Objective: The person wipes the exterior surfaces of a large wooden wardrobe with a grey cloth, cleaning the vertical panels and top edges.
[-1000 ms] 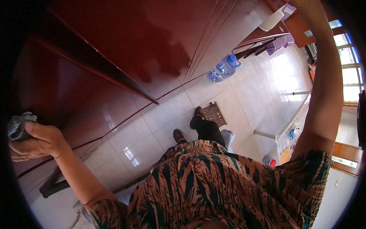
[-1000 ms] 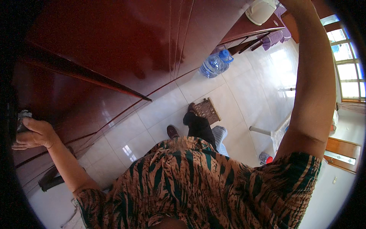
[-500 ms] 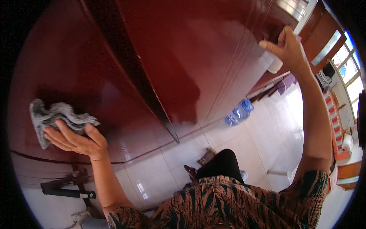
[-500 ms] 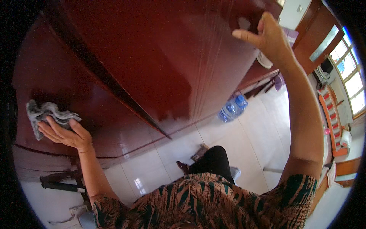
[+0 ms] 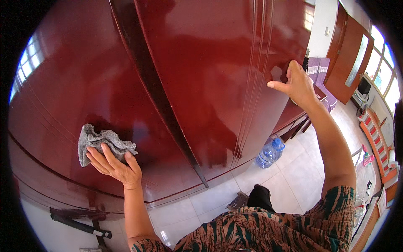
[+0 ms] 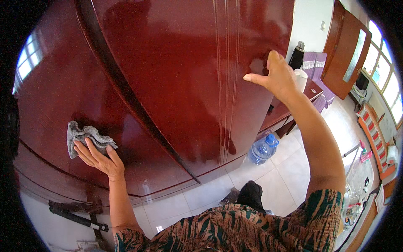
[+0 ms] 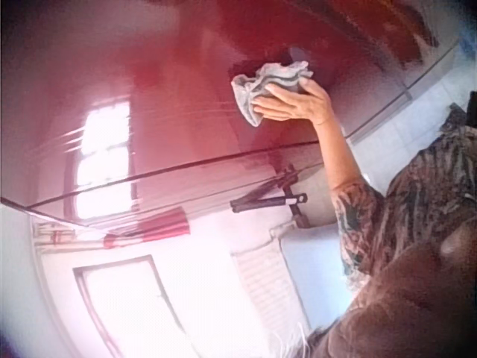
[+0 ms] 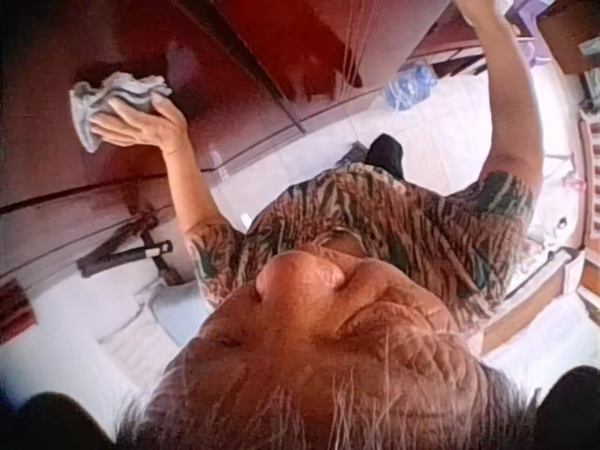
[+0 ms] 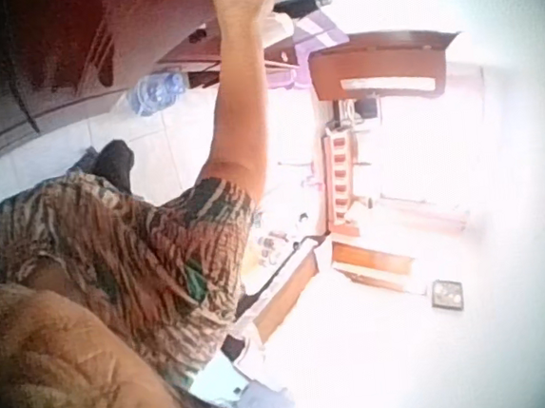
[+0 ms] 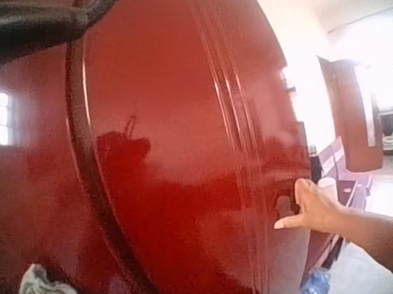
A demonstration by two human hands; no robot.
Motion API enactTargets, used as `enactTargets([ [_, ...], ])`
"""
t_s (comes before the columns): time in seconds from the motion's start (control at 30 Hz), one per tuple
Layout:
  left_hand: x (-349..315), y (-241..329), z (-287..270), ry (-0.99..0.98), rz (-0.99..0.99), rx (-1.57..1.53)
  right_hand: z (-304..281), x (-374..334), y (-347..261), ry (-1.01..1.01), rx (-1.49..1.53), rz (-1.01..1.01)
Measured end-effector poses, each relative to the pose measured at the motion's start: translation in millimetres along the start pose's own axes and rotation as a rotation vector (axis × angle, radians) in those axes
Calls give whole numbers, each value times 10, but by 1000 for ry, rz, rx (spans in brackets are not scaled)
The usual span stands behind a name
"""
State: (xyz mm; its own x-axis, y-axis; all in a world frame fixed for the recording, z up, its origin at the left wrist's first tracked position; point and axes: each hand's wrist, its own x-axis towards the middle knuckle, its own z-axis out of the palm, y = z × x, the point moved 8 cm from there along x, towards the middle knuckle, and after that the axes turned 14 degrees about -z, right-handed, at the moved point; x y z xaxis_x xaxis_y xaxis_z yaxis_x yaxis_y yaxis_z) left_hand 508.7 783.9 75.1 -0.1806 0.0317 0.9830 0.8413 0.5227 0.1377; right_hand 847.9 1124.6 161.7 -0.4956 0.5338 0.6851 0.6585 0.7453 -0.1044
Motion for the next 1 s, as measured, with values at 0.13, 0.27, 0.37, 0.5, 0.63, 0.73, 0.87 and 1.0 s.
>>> enactTargets([
  [0.13, 17, 70, 3, 18, -52, 1, -46, 14, 32, -25, -15, -2],
  [0.27, -4, 221, 70, 39, -171, -27, -49, -20, 43, 18, -20, -107],
  [0.37, 53, 296, -43, 59, -257, -41, -77, -83, -2, 90, 135, -243],
  [0.5, -34, 590, 22, 65, -436, -75, -217, -201, 28, 546, -177, -789],
  [0.63, -197, 784, 193, 119, -570, -166, -88, -72, 307, 618, -103, -1110],
  [0.73, -277, 809, 259, 153, -750, -225, -51, 9, 365, 683, -20, -1304],
  [0.87, -229, 1182, 303, 186, -1042, -740, 47, 43, 419, 713, 50, -1434],
  [1.0, -242, 1391, 401, 106, -1083, -548, 26, 86, 510, 659, 131, -1531],
])
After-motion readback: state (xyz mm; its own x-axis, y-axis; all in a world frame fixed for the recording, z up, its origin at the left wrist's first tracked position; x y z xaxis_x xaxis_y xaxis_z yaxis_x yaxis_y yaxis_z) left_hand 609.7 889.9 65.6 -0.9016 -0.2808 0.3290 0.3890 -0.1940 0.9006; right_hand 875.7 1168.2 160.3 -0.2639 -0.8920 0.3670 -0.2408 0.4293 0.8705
